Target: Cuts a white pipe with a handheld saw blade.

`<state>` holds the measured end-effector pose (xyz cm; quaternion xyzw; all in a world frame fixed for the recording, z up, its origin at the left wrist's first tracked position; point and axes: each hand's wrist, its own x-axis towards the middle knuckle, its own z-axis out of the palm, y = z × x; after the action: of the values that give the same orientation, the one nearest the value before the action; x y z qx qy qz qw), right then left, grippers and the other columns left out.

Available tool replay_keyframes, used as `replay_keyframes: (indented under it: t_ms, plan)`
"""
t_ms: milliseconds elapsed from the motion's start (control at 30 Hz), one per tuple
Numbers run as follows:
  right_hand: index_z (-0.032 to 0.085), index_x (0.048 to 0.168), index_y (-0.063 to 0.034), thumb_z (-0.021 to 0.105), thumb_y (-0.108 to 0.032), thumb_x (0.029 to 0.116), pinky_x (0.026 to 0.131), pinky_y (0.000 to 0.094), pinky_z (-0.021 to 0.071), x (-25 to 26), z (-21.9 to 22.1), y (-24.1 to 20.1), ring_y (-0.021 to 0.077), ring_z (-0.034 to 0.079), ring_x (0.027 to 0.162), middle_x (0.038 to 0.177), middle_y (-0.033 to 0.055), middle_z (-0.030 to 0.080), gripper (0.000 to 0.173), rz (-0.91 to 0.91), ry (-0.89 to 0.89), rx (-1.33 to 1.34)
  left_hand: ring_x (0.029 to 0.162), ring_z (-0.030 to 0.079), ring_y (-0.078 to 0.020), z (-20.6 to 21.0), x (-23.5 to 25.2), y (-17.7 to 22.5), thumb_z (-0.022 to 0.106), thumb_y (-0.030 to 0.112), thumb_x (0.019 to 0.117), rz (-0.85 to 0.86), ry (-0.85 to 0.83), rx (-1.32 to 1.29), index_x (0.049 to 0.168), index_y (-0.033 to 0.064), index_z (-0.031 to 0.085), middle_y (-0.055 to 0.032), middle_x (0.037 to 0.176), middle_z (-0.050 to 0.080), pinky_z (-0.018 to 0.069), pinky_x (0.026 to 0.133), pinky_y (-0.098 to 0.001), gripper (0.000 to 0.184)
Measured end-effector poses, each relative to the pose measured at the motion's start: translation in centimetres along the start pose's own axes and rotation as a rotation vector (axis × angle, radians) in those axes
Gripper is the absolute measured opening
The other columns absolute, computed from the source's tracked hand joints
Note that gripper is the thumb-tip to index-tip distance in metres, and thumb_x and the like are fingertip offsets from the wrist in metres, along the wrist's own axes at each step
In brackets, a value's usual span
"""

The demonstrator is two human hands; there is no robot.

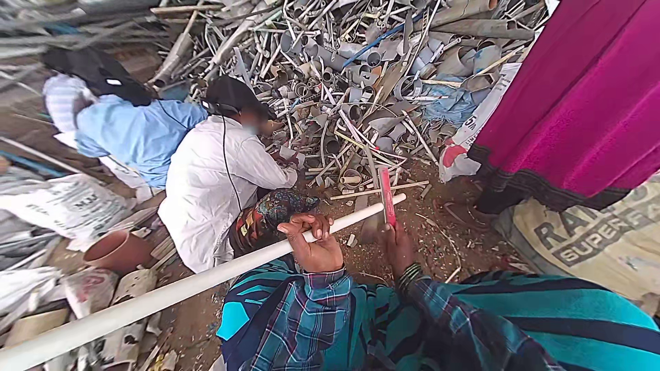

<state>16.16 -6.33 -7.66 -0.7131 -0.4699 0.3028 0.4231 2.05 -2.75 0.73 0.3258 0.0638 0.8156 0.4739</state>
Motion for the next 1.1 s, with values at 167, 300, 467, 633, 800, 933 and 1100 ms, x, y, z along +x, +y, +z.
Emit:
replay_keyframes:
  t_ms: [167,300,467,633,800,933,1100]
  plan:
    - [0.050,0.135,0.0103,0.036,-0.023,0.1132,0.078,0.0522,0.0541,0.8,-0.9,-0.4,0.0363,0.066,0.079,0.091,0.0250,0.065,0.042,0.089,-0.083,-0.020,0.046,0.056,-0.0044,0.3,-0.4,-0.1,0.011,0.040,0.1106,-0.014,0.058,0.054,0.077,0.0175,0.063,0.0096,0.051,0.055,0.0546,0.058,-0.0224,0.066]
    - [0.060,0.117,0.0111,0.045,-0.023,0.1079,0.065,0.0537,0.0542,-4.1,0.9,-2.7,0.0375,0.067,0.067,0.075,0.0209,0.065,0.038,-0.286,-0.121,-0.077,0.048,0.057,-0.0035,0.5,-0.7,-0.5,0.011,0.035,0.1109,-0.038,0.122,0.098,0.075,0.0196,0.061,0.0108,0.052,0.055,0.0557,0.061,-0.0222,0.063]
    - [0.048,0.134,0.0100,0.033,-0.021,0.1139,0.067,0.0450,0.0537,1.6,-2.4,-0.2,0.0286,0.062,0.065,0.082,0.0196,0.061,0.040,0.098,-0.042,0.004,0.044,0.056,-0.0053,0.6,-0.2,-0.1,0.007,0.038,0.1110,-0.142,0.209,0.068,0.071,0.0188,0.058,0.0092,0.049,0.054,0.0563,0.056,-0.0243,0.068]
    - [0.056,0.127,0.0122,0.042,-0.021,0.1109,0.081,0.0576,0.0533,-2.3,-1.1,-3.0,0.0436,0.069,0.086,0.091,0.0287,0.068,0.040,-0.096,-0.196,-0.174,0.044,0.055,-0.0051,0.8,-0.3,-0.5,0.013,0.034,0.1123,-0.188,0.304,0.133,0.071,0.0187,0.056,0.0103,0.049,0.051,0.0558,0.056,-0.0231,0.061]
    - [0.058,0.122,0.0109,0.044,-0.022,0.1095,0.069,0.0563,0.0544,-2.0,-0.5,-1.8,0.0414,0.069,0.073,0.079,0.0246,0.067,0.038,-0.172,-0.075,-0.166,0.043,0.055,-0.0064,1.1,-0.5,-0.5,0.018,0.034,0.1129,-0.269,0.377,0.107,0.071,0.0180,0.056,0.0089,0.049,0.051,0.0561,0.055,-0.0241,0.059]
    - [0.047,0.141,0.0083,0.032,-0.025,0.1143,0.076,0.0499,0.0536,3.2,-3.5,1.0,0.0353,0.065,0.076,0.095,0.0261,0.064,0.045,0.223,-0.064,-0.078,0.043,0.055,-0.0064,0.7,0.0,0.0,0.017,0.033,0.1126,-0.238,0.401,0.122,0.071,0.0183,0.056,0.0092,0.048,0.051,0.0561,0.056,-0.0249,0.059]
    - [0.057,0.123,0.0124,0.044,-0.020,0.1100,0.078,0.0569,0.0533,-2.6,-0.2,-3.0,0.0432,0.068,0.083,0.089,0.0277,0.067,0.038,-0.148,-0.212,-0.168,0.044,0.053,-0.0049,1.2,-0.4,-0.9,0.023,0.025,0.1128,-0.243,0.438,0.163,0.072,0.0164,0.053,0.0088,0.050,0.049,0.0548,0.055,-0.0216,0.051]
